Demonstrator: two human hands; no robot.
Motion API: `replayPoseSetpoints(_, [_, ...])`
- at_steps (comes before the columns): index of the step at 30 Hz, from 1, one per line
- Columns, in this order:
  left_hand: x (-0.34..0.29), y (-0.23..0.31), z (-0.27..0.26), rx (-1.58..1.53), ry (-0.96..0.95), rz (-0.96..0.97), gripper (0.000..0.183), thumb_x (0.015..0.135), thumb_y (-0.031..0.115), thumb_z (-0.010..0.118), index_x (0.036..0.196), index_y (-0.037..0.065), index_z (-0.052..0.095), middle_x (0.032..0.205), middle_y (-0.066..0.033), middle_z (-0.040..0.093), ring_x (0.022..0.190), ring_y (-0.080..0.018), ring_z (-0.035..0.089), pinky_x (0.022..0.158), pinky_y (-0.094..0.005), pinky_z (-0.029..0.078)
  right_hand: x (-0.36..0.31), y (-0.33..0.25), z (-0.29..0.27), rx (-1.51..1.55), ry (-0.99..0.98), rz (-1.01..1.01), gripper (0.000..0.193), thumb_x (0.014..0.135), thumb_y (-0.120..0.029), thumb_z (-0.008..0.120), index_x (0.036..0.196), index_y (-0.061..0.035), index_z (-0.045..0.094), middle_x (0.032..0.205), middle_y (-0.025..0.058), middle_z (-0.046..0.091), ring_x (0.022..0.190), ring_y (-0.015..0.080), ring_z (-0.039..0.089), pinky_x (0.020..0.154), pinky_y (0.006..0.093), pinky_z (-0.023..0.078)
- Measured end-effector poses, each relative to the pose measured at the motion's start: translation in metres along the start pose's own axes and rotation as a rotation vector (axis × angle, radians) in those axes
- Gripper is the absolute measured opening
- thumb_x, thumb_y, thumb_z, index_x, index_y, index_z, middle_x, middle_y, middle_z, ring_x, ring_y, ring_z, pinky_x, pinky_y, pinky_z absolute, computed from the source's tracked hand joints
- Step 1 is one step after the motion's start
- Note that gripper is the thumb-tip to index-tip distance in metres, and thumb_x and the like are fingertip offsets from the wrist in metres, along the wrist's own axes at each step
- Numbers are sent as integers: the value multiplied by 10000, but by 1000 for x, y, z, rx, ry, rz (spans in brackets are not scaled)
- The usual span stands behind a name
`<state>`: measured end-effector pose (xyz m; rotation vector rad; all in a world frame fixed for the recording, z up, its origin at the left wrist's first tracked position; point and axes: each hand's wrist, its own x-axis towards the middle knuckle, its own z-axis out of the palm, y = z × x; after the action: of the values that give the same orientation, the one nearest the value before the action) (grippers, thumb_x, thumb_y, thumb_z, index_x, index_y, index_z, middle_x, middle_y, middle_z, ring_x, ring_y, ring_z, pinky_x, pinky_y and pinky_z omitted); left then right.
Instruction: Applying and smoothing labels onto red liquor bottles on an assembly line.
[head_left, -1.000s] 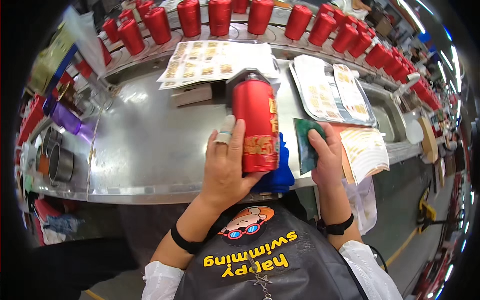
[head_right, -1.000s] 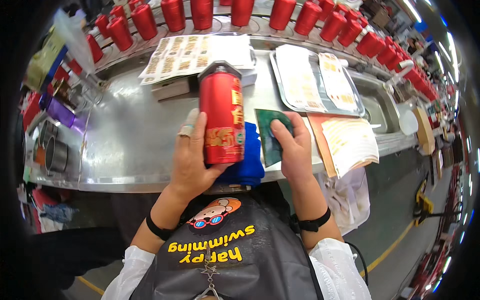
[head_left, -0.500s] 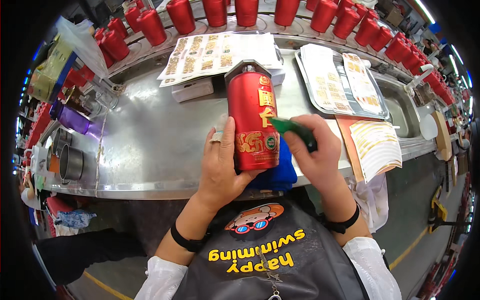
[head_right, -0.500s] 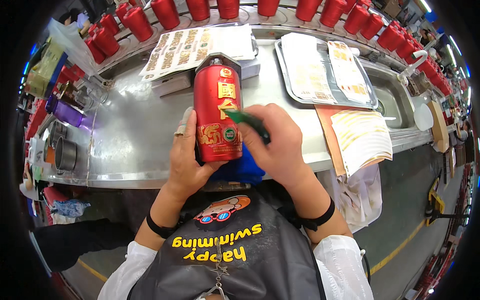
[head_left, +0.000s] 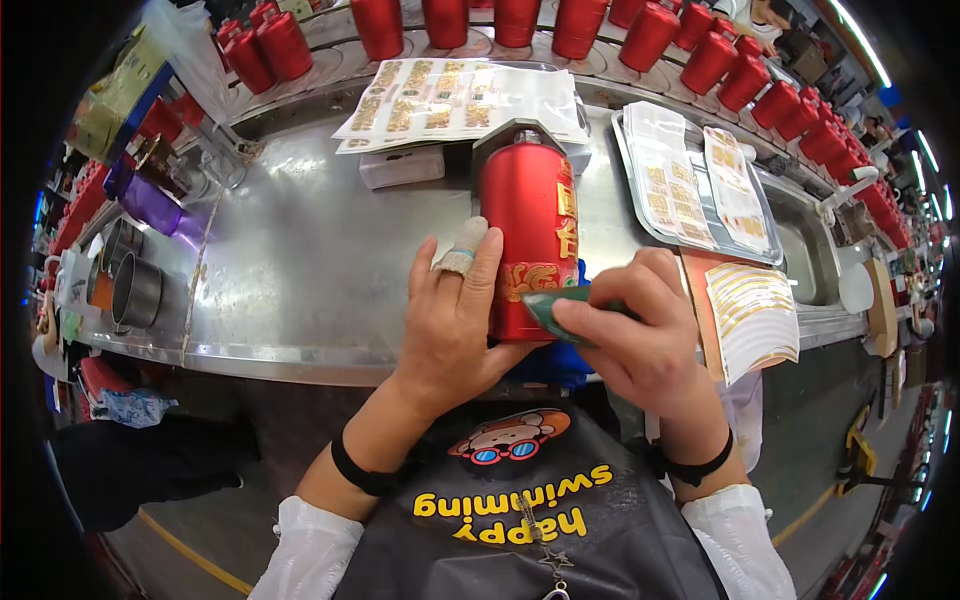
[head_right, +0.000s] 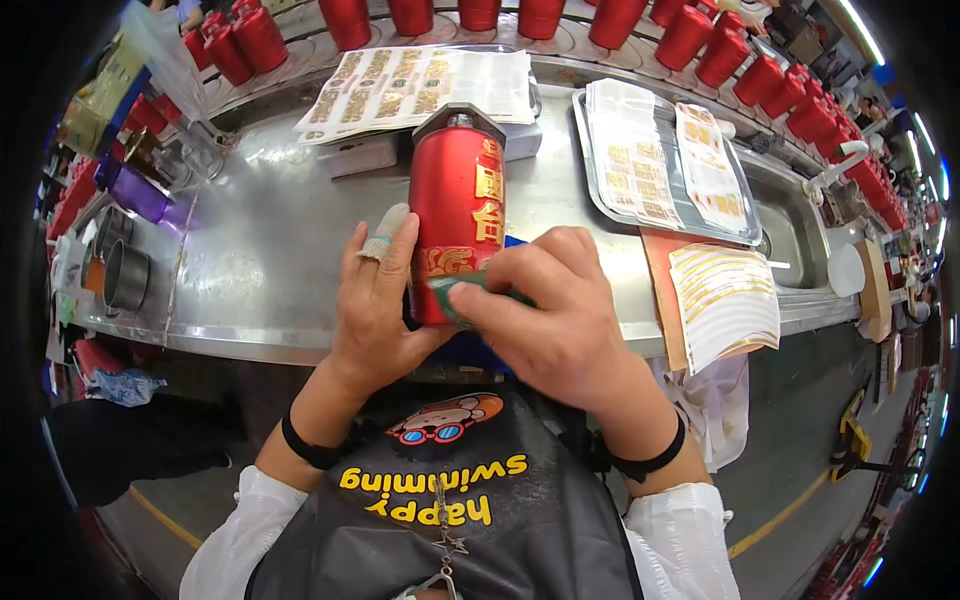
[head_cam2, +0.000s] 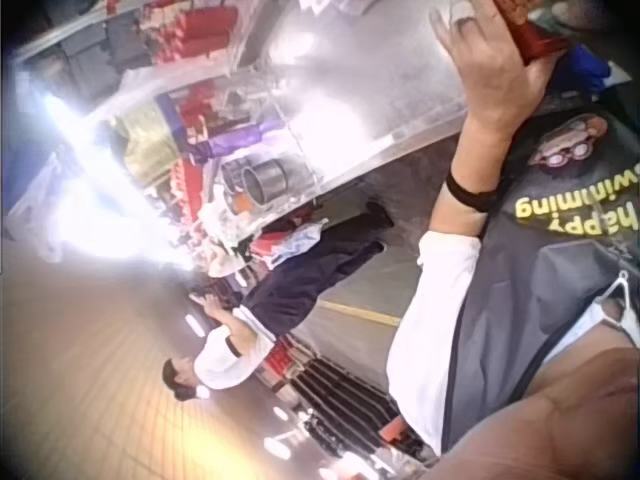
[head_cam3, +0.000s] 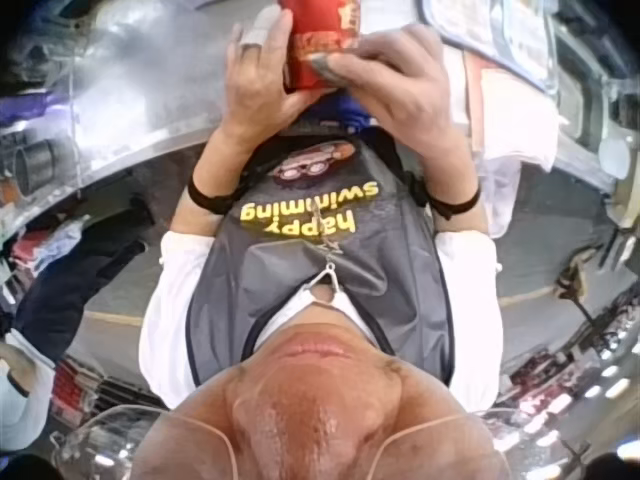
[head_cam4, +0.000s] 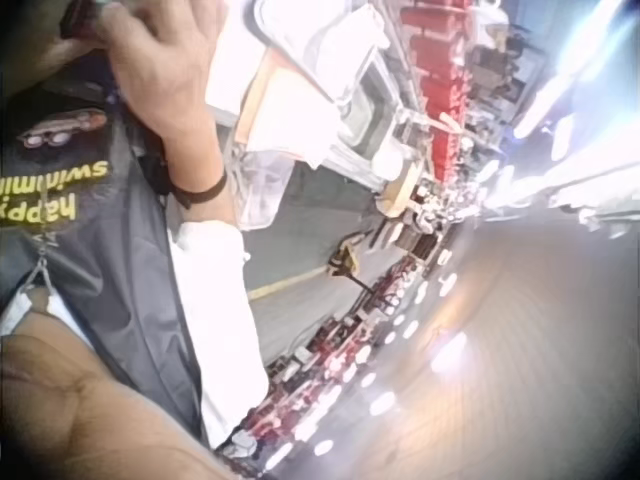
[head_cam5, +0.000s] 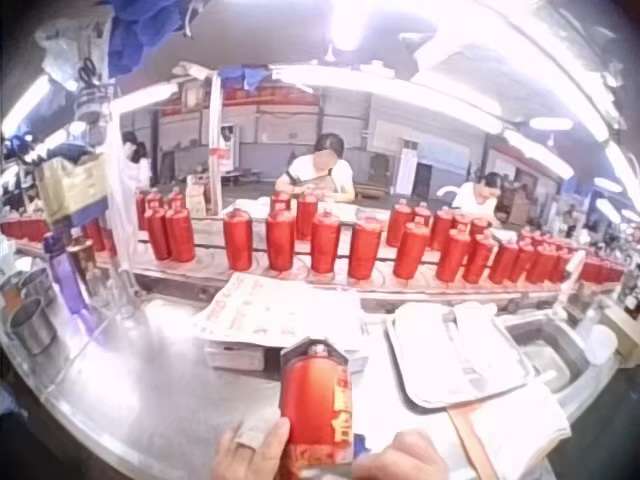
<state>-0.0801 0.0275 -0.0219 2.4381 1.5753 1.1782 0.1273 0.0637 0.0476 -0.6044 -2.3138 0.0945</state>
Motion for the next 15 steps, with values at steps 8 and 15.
replayPoseSetpoints(8, [-19, 6, 5, -88, 63, -17, 911, 747, 330, 772, 1442, -55, 324, 1367, -301, 444, 1230, -423, 473, 1107, -552, 244, -29, 6, 9, 702, -25, 597, 118, 869, -98, 677, 933, -12, 628, 846, 43, 615, 753, 119, 568, 662, 255, 442])
replayPoseSetpoints(15, [-29, 1, 20, -172, 105, -63, 835, 819, 324, 708, 1434, -83, 317, 1337, -294, 477, 1239, -418, 472, 1102, -552, 256, -42, 14, 38, 858, 240, 834, 157, 911, -124, 649, 988, -1, 590, 829, 2, 604, 747, 56, 536, 666, 206, 437])
